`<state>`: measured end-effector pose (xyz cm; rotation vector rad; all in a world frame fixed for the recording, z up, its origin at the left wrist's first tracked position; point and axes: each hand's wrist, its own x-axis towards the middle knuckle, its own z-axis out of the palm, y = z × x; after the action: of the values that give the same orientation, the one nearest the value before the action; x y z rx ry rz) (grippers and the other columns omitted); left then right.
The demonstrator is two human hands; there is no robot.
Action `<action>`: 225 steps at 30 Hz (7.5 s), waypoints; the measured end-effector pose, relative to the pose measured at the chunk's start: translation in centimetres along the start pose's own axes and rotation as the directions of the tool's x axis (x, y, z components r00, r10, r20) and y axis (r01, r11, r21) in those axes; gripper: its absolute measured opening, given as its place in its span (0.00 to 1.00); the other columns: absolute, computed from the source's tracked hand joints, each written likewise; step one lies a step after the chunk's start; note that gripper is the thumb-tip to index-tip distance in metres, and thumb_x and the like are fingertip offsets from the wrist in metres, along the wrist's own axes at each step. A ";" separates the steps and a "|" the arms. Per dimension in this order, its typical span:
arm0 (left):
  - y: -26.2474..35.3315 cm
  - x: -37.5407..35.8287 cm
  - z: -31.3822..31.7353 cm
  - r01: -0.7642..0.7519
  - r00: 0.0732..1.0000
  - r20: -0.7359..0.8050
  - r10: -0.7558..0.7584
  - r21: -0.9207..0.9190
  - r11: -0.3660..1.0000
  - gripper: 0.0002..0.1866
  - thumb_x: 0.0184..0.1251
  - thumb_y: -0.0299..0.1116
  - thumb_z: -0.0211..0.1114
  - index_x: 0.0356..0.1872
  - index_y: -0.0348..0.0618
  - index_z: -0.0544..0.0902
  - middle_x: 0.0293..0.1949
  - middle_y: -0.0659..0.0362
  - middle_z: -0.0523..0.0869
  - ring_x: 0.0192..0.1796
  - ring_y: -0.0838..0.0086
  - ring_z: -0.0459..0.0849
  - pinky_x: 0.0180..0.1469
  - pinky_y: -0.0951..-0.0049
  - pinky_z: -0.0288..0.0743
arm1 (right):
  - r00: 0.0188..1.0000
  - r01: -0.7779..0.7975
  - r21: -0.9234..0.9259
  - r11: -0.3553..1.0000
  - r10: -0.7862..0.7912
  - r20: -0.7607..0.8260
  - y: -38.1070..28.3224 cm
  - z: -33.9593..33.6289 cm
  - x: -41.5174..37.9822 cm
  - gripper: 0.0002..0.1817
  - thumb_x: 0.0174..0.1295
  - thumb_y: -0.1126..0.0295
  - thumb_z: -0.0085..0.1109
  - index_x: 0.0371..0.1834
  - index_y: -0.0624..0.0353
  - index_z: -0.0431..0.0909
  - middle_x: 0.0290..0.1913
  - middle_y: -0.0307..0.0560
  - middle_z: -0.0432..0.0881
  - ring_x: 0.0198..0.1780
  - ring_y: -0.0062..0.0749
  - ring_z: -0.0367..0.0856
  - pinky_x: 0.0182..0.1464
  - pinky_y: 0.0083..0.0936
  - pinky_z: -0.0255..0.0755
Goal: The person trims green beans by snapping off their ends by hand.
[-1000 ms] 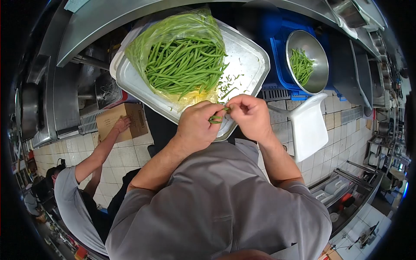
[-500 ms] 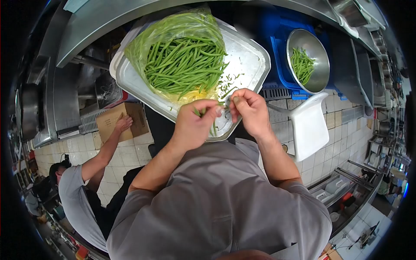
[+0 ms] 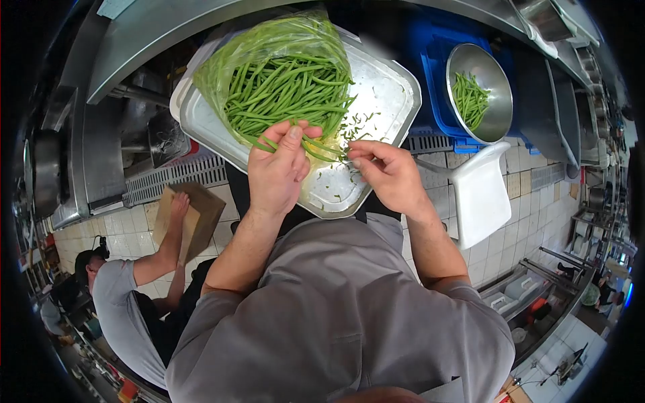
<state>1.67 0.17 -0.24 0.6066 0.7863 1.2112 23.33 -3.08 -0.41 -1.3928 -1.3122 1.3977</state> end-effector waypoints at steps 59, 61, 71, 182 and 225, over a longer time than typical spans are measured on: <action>1.4 -0.9 0.7 0.162 0.986 -0.002 -0.169 -0.280 0.946 0.14 0.87 0.48 0.49 0.55 0.51 0.74 0.39 0.62 0.81 0.40 0.70 0.80 0.47 0.60 0.77 | 0.887 0.257 -0.628 0.735 -0.437 -0.148 -2.1 0.0 5.3 0.15 0.61 0.71 0.70 0.51 0.57 0.86 0.47 0.52 0.86 0.52 0.50 0.84 0.54 0.40 0.79; 0.9 -1.4 0.4 0.234 0.972 0.065 -0.225 -0.240 0.942 0.15 0.87 0.50 0.48 0.56 0.52 0.75 0.38 0.63 0.79 0.37 0.71 0.76 0.45 0.63 0.74 | 0.862 0.301 -0.685 0.663 -0.497 -0.102 -1.3 -0.1 6.6 0.14 0.61 0.70 0.70 0.50 0.57 0.86 0.45 0.52 0.86 0.51 0.50 0.84 0.54 0.40 0.79; 0.0 -2.7 -1.1 0.337 0.939 0.130 -0.317 -0.186 0.923 0.10 0.84 0.36 0.58 0.53 0.42 0.80 0.23 0.69 0.64 0.21 0.84 0.58 0.22 0.79 0.55 | 0.789 0.322 -0.518 0.792 -0.527 -0.316 -2.2 -0.9 6.0 0.08 0.61 0.74 0.69 0.44 0.61 0.87 0.36 0.52 0.88 0.34 0.40 0.87 0.40 0.32 0.81; -1.0 -1.6 1.1 -0.113 0.990 -0.082 0.112 -0.014 0.993 0.13 0.84 0.39 0.59 0.55 0.39 0.80 0.26 0.69 0.68 0.24 0.84 0.62 0.28 0.78 0.59 | 0.976 0.029 0.452 0.892 0.072 -0.205 -0.5 2.9 3.1 0.07 0.68 0.79 0.59 0.47 0.65 0.81 0.33 0.43 0.83 0.28 0.27 0.81 0.30 0.25 0.76; 0.8 -2.2 0.1 0.052 0.941 0.181 -0.287 0.758 0.650 0.13 0.80 0.36 0.62 0.35 0.38 0.84 0.26 0.65 0.83 0.30 0.81 0.76 0.35 0.76 0.71 | 0.761 0.637 -0.472 0.609 -0.593 0.262 -4.6 0.0 2.2 0.15 0.56 0.79 0.69 0.48 0.58 0.88 0.39 0.45 0.89 0.42 0.44 0.85 0.46 0.35 0.81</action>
<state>0.96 -1.76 0.90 1.3274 1.0631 0.5473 22.40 -0.03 3.59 -1.0220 -2.1049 0.6182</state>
